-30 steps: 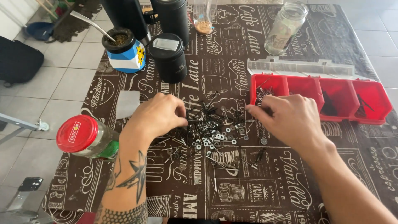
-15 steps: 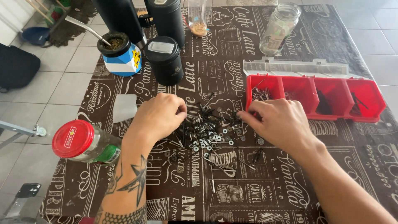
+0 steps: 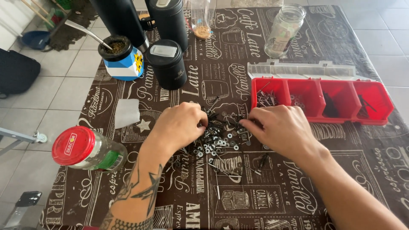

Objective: The person sorts small metal fasteners, including screws, nuts, and washers, from a pile on a table into compartments of a red plastic organizer. The person picks up items by hand and places them into the organizer.

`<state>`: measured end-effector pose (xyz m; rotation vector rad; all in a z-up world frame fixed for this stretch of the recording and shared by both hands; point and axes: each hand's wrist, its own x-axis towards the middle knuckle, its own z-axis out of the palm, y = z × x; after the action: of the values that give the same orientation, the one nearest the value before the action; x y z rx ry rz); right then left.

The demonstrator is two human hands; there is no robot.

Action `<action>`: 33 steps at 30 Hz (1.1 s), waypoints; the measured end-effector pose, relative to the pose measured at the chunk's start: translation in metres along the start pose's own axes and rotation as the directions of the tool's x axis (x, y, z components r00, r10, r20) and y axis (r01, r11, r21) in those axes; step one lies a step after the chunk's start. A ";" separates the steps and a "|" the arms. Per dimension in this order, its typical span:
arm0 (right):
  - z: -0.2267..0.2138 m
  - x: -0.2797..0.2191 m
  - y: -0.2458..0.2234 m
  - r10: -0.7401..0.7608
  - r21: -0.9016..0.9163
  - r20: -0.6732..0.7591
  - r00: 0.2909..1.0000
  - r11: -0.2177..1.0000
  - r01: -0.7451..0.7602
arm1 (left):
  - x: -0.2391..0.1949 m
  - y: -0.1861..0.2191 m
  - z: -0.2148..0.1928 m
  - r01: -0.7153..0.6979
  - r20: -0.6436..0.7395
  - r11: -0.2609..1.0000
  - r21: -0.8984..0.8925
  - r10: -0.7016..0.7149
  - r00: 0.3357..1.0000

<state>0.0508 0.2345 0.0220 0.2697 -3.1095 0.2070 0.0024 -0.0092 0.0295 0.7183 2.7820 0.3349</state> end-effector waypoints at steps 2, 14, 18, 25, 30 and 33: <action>0.002 0.000 0.001 -0.014 0.002 -0.001 1.000 1.000 0.014 | 0.003 -0.002 0.006 -0.010 -0.014 1.000 0.022 0.010 1.000; 0.032 0.000 0.002 -0.260 0.082 -0.162 0.952 0.958 0.276 | 0.000 0.012 0.011 -0.354 -0.286 0.923 -0.149 0.303 0.909; 0.031 -0.002 -0.001 -0.341 0.079 -0.275 0.899 0.924 0.374 | -0.004 0.023 0.009 -0.459 -0.374 0.817 -0.349 0.327 0.868; 0.024 -0.001 0.001 -0.280 0.055 -0.413 0.867 0.942 0.331 | -0.006 0.026 0.007 -0.558 -0.536 0.643 -0.524 0.260 0.803; 0.027 -0.002 0.002 -0.303 0.062 -0.353 0.885 0.937 0.345 | -0.006 0.029 0.008 -0.593 -0.537 0.575 -0.563 0.290 0.792; 0.020 -0.004 -0.002 -0.293 0.080 -0.342 0.893 0.938 0.339 | -0.006 0.030 0.008 -0.642 -0.581 0.607 -0.469 0.336 0.742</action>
<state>0.0555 0.2308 0.0025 0.6660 -2.6770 0.4123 0.0230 0.0149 0.0319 1.3484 2.4310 1.6805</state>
